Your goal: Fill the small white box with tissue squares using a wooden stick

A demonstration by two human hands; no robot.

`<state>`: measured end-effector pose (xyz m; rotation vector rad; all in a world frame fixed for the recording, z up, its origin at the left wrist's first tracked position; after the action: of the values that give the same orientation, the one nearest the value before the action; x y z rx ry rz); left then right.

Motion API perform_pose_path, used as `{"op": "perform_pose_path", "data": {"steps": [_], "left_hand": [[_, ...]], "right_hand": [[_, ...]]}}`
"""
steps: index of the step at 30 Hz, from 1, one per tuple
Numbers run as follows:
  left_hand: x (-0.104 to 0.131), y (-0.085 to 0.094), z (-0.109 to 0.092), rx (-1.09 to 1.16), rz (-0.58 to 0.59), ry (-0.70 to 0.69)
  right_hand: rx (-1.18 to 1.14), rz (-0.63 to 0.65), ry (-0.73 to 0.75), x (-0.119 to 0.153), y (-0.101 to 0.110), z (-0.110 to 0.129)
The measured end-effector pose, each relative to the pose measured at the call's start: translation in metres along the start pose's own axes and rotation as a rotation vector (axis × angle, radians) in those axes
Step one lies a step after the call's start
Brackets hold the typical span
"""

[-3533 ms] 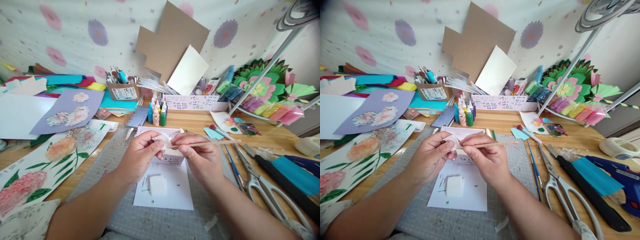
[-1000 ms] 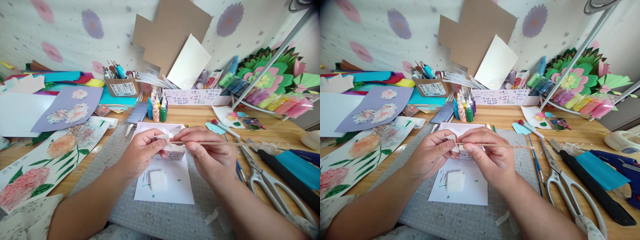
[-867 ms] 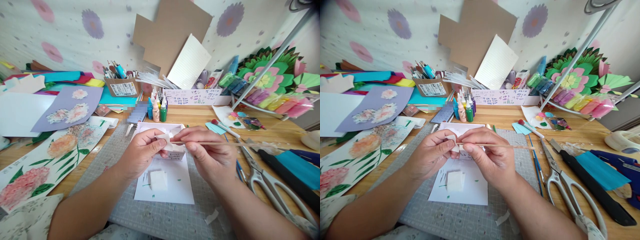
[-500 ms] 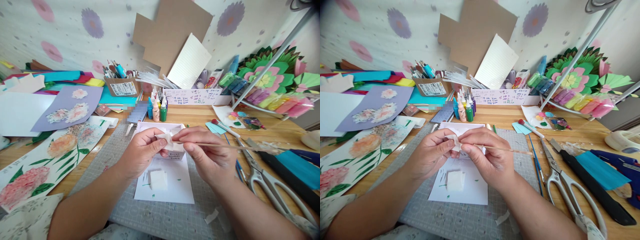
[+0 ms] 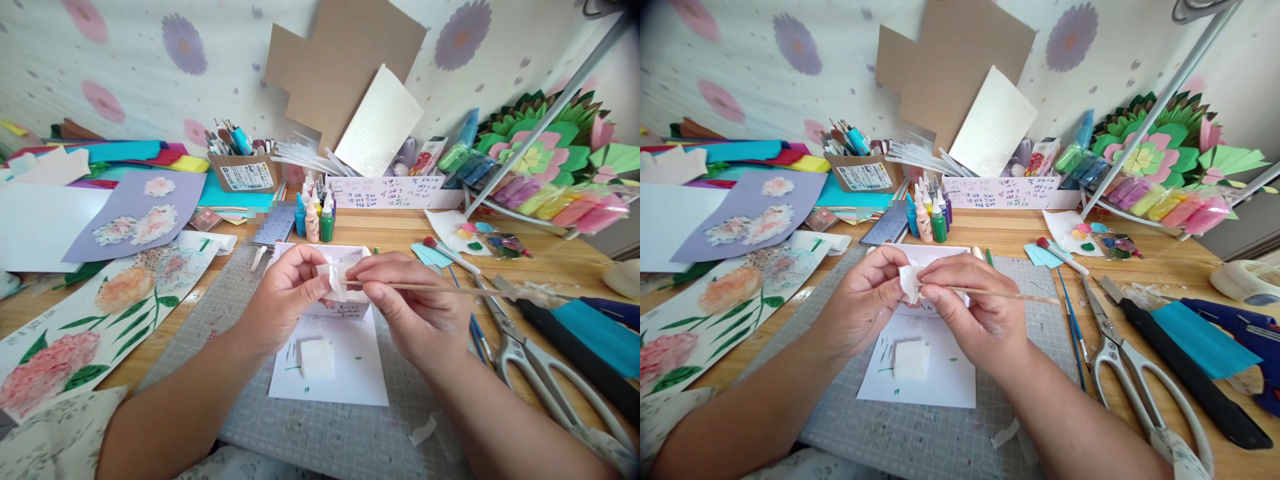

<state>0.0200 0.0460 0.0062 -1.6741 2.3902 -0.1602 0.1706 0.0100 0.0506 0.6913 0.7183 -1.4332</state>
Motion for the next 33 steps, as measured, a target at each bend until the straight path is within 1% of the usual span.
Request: {"op": "perform_pose_path", "data": {"steps": [2,5,7,9,11,13,16,19,23,28,31,33], "left_hand": [[0.001,0.006,-0.003,-0.084,-0.086,-0.065],[0.005,0.015,-0.014,-0.241,-0.203,-0.243],[0.008,0.015,-0.019,-0.355,-0.189,-0.332],[0.009,0.010,-0.020,-0.434,-0.106,-0.354],[0.008,0.007,-0.019,-0.467,-0.031,-0.323],[0.007,0.006,-0.016,-0.479,-0.006,-0.267],[0.006,0.005,-0.011,-0.487,-0.005,-0.189],[0.006,0.004,-0.009,-0.485,-0.002,-0.135],[0.005,0.004,-0.007,-0.469,-0.018,-0.098],[0.003,0.005,-0.003,-0.356,0.002,-0.061],[0.002,0.008,0.000,-0.320,-0.009,-0.034],[0.002,0.011,0.001,-0.311,-0.025,-0.020]], "right_hand": [[-0.005,-0.010,-0.001,0.000,0.001,-0.001],[0.003,-0.010,-0.003,0.000,0.001,-0.002],[0.018,-0.001,-0.008,0.000,0.000,-0.002],[0.026,0.015,-0.010,0.000,-0.001,-0.002],[0.025,0.035,-0.003,0.000,-0.002,-0.002],[0.017,0.056,0.004,0.000,-0.003,-0.002],[-0.003,0.075,-0.004,0.001,-0.004,-0.003],[-0.020,0.049,-0.035,0.002,-0.003,-0.005],[-0.080,0.005,-0.117,0.003,-0.001,-0.011],[-0.144,-0.019,-0.185,0.004,-0.001,-0.017],[-0.114,-0.061,-0.238,0.004,0.006,-0.025],[-0.002,-0.081,-0.281,0.003,0.012,-0.033]]}}
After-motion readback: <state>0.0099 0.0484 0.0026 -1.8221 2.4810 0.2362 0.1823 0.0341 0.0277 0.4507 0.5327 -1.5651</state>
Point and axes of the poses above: each hand's wrist, its own x-axis away from the middle knuckle, its own y-axis out of the back of the hand, z = x × y, the point moved 6 cm from there along -x, towards the middle knuckle, and after that the axes turned 4 degrees about -x, right-handed, at the moved point
